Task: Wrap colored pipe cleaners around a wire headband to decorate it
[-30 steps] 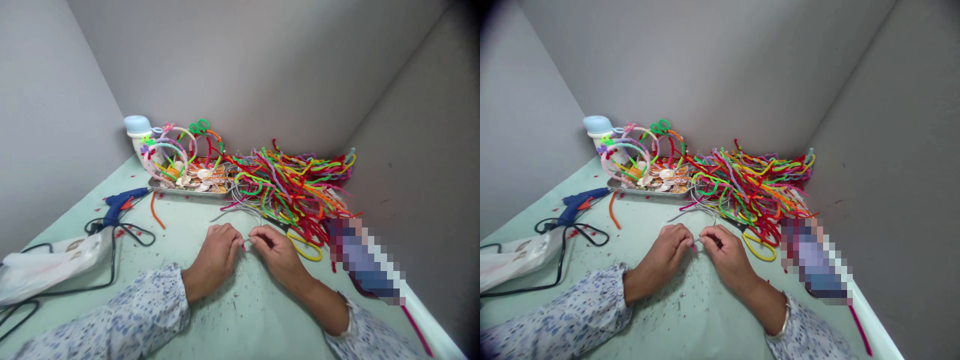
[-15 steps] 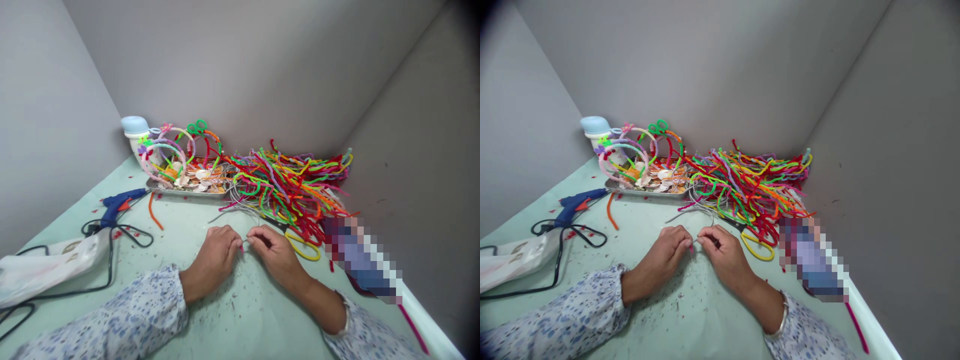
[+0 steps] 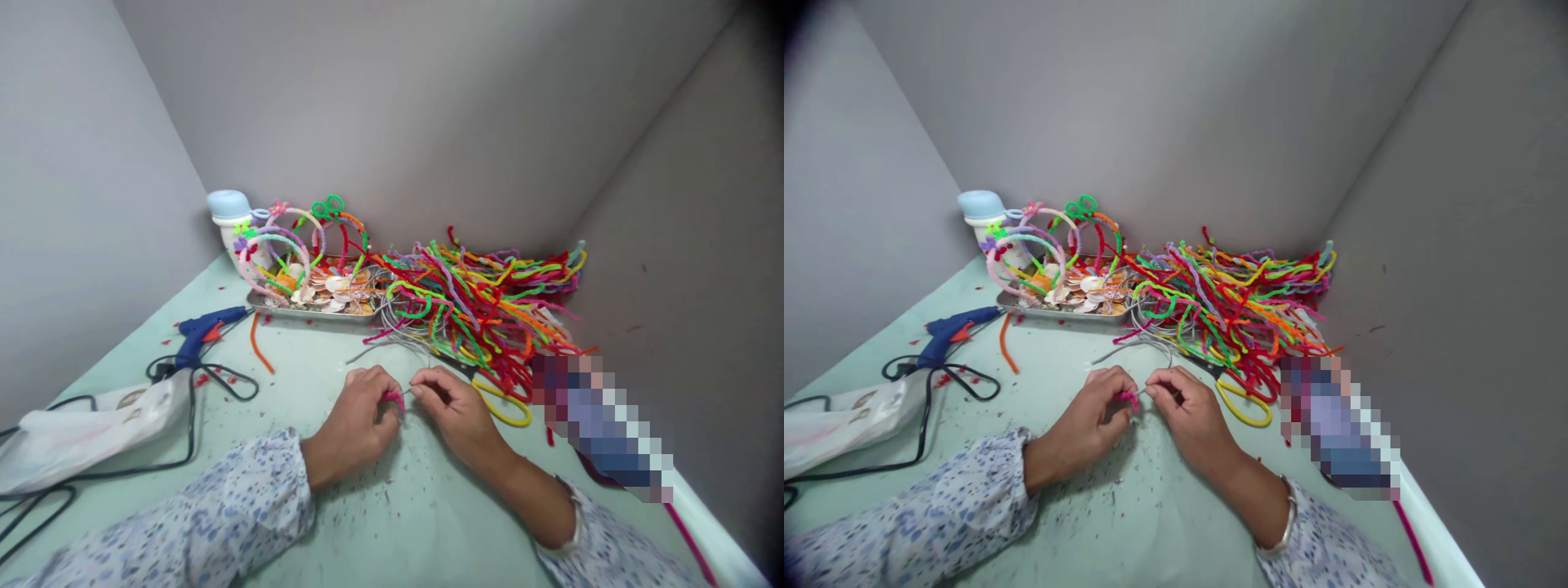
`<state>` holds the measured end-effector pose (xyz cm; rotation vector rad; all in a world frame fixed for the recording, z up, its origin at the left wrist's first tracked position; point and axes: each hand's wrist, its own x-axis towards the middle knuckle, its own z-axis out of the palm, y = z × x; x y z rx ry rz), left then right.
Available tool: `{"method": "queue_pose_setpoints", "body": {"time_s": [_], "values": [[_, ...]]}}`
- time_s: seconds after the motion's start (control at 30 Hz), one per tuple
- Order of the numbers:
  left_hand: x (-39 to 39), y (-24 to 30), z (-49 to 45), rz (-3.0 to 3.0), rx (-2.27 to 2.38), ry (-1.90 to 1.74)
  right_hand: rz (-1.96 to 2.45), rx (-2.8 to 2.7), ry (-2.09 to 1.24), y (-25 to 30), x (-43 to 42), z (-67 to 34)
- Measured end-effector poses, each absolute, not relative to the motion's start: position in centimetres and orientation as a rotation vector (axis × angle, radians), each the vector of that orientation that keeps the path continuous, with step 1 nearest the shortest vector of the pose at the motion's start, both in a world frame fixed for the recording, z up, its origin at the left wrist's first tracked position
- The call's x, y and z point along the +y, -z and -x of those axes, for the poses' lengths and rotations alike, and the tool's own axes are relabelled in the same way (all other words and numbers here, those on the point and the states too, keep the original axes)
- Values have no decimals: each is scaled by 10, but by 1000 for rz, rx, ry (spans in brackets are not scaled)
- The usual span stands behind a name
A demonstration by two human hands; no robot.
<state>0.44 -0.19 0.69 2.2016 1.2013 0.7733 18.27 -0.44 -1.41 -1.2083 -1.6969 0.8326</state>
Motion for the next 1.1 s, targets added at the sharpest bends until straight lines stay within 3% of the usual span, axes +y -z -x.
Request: {"method": "queue_pose_setpoints", "body": {"time_s": [1.1], "values": [[-2,-1,-4,-2127,1245,-948,1187,-1757,-834,13,-5,-182]]}}
